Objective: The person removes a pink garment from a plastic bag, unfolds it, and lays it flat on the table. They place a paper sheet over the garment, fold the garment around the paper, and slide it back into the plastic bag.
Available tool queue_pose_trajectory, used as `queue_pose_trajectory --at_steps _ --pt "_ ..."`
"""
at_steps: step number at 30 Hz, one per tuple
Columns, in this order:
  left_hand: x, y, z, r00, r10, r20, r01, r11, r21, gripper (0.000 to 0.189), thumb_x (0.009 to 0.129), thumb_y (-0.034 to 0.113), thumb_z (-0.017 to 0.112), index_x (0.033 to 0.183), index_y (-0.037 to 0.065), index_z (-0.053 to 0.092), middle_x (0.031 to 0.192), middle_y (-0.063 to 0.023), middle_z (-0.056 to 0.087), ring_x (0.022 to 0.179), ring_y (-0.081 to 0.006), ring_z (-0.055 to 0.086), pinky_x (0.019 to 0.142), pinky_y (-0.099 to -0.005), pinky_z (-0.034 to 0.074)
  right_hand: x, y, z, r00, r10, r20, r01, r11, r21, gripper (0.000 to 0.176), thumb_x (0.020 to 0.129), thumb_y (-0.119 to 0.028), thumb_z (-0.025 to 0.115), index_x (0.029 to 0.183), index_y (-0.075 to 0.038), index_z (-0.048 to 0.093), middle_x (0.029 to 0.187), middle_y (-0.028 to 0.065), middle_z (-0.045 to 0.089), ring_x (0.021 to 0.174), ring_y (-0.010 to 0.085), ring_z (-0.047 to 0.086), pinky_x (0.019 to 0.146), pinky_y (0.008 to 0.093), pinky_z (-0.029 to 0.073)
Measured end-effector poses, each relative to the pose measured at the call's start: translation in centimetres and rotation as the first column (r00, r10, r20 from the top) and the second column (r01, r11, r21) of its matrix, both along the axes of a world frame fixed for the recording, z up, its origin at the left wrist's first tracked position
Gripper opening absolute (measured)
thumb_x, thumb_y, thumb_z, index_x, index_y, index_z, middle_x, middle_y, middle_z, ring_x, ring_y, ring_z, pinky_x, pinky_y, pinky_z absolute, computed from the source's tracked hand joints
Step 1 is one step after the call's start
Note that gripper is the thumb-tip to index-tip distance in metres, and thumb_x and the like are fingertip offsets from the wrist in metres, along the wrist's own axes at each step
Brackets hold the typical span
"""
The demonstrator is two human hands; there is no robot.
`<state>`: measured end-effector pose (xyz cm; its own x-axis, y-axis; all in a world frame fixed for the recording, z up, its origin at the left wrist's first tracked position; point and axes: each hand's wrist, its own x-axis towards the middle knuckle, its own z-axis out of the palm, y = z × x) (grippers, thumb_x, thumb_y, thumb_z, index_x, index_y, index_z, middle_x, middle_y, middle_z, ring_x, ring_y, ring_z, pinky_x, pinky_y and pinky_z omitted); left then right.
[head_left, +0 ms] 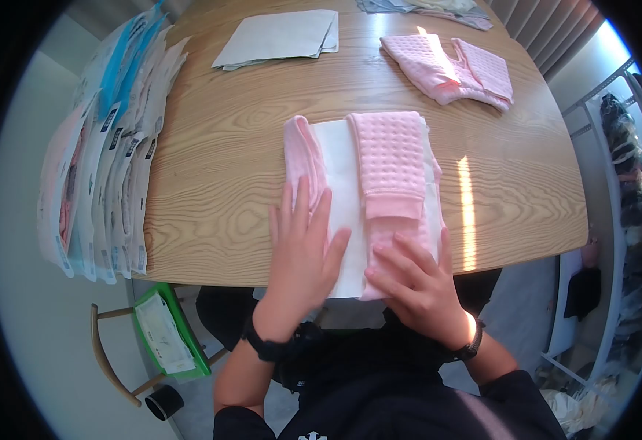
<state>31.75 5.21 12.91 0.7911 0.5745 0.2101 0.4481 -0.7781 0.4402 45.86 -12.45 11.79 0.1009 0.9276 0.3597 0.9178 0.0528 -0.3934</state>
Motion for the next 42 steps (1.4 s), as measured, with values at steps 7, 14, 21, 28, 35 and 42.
queue_pose_trajectory --at_steps 7,14,21,28,35,42 --pt "-1.7 -2.1 -0.1 0.995 0.099 -0.026 -0.096 0.991 0.088 0.060 0.098 0.033 0.056 0.144 -0.005 0.045 0.153 -0.0280 0.036 0.144 -0.0482 0.028 0.115 -0.0646 0.020 0.1 1.5 0.2 0.999 0.039 -0.004 -0.039 0.999 -0.017 0.044 0.078 -0.015 0.075 0.121 -0.024 0.069 0.136 0.0008 0.060 0.133 0.0268 0.051 0.118 0.0691 0.009" --pt "-5.9 -0.4 -0.3 0.872 0.101 0.479 -0.012 0.983 -0.185 0.044 0.098 0.022 0.058 0.135 -0.002 0.053 0.144 -0.0229 0.049 0.138 -0.0428 0.041 0.116 -0.0520 0.029 -0.5 2.6 2.4 0.996 0.075 0.048 -0.065 0.980 -0.190 0.054 0.073 -0.020 0.076 0.125 -0.009 0.067 0.139 0.0121 0.059 0.141 0.0383 0.042 0.120 0.0647 0.004" --pt "-23.1 -0.2 -3.3 0.657 0.495 0.568 -0.496 0.852 -0.168 0.014 0.088 -0.005 0.058 0.096 0.003 0.066 0.113 -0.0143 0.068 0.106 -0.0286 0.064 0.095 -0.0389 0.050 -0.2 3.7 4.7 0.984 0.090 0.156 -0.057 0.978 -0.200 0.040 0.091 -0.033 0.061 0.119 -0.005 0.065 0.133 0.0183 0.059 0.136 0.0434 0.046 0.120 0.0632 0.012" --pt "-50.2 1.9 -22.9 0.221 0.975 0.016 -0.975 0.220 0.021 0.029 0.084 0.005 0.061 0.112 0.006 0.069 0.135 -0.0227 0.056 0.128 -0.0409 0.051 0.110 -0.0461 0.040 -4.7 6.9 6.9 0.974 0.163 0.158 -0.141 0.980 -0.138 0.033 0.089 -0.016 0.061 0.119 -0.003 0.062 0.135 0.0182 0.059 0.138 0.0430 0.044 0.119 0.0601 0.022" --pt "-58.0 0.5 -28.0 0.161 0.809 -0.565 -0.928 0.319 0.193 0.041 0.089 0.018 0.061 0.129 0.010 0.065 0.151 -0.0226 0.044 0.136 -0.0395 0.045 0.114 -0.0505 0.036 -11.7 13.0 5.7 0.914 0.345 0.215 -0.236 0.880 -0.413 0.046 0.078 -0.011 0.074 0.123 -0.011 0.064 0.150 0.0185 0.044 0.144 0.0472 0.032 0.118 0.0644 0.019" --pt "-58.6 0.6 -27.9 0.146 0.872 -0.467 -0.917 0.297 0.267 0.054 0.090 0.019 0.061 0.139 -0.002 0.051 0.146 -0.0198 0.049 0.130 -0.0373 0.050 0.110 -0.0501 0.038 -12.0 13.9 4.0 0.976 0.215 0.017 -0.204 0.946 -0.251 0.049 0.071 0.002 0.070 0.119 -0.010 0.068 0.147 0.0147 0.050 0.130 0.0417 0.048 0.105 0.0490 0.042"
